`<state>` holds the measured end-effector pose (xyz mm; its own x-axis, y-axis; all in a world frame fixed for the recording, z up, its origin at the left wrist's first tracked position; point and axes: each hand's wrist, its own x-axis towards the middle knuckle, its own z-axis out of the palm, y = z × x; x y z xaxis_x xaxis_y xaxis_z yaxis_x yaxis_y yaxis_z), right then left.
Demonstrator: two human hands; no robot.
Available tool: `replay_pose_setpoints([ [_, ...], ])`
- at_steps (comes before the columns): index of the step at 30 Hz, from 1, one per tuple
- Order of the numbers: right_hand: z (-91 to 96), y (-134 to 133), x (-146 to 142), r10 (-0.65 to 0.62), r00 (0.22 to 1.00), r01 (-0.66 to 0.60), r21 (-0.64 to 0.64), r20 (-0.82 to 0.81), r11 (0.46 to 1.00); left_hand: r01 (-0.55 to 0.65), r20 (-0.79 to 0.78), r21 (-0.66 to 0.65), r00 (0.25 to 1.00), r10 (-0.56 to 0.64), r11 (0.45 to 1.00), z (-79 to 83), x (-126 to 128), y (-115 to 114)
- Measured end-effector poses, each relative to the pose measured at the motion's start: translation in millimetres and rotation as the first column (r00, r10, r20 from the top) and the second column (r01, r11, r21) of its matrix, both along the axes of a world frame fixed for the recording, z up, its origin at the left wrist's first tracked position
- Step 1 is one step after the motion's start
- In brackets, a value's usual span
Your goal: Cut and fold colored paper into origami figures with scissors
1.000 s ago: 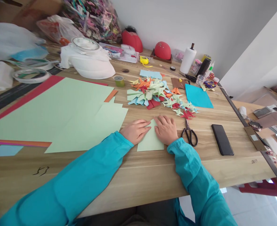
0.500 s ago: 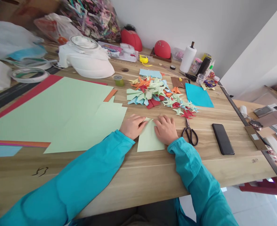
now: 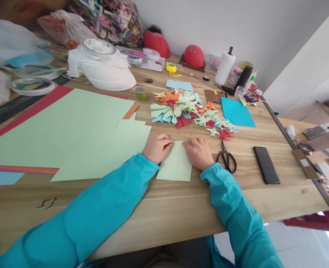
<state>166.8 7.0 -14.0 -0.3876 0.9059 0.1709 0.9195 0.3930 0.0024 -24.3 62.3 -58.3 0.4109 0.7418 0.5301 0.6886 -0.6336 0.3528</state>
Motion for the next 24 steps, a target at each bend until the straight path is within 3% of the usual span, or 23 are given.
replay_pose_setpoints([
  [14,7.0,0.2,-6.1,0.018,0.986,-0.018,-0.001,0.167,1.000,0.009,-0.097,0.076,0.995,-0.002,0.997,4.2,2.6,-5.6],
  [20,7.0,-0.2,-7.0,0.004,0.983,-0.008,0.021,0.183,1.000,0.230,-0.213,0.189,0.959,-0.189,0.955,3.4,5.2,-7.1],
  [24,6.6,0.0,-6.5,0.004,0.985,-0.008,0.020,0.175,1.000,0.267,-0.278,0.196,0.938,-0.208,0.944,3.0,8.1,-8.1],
])
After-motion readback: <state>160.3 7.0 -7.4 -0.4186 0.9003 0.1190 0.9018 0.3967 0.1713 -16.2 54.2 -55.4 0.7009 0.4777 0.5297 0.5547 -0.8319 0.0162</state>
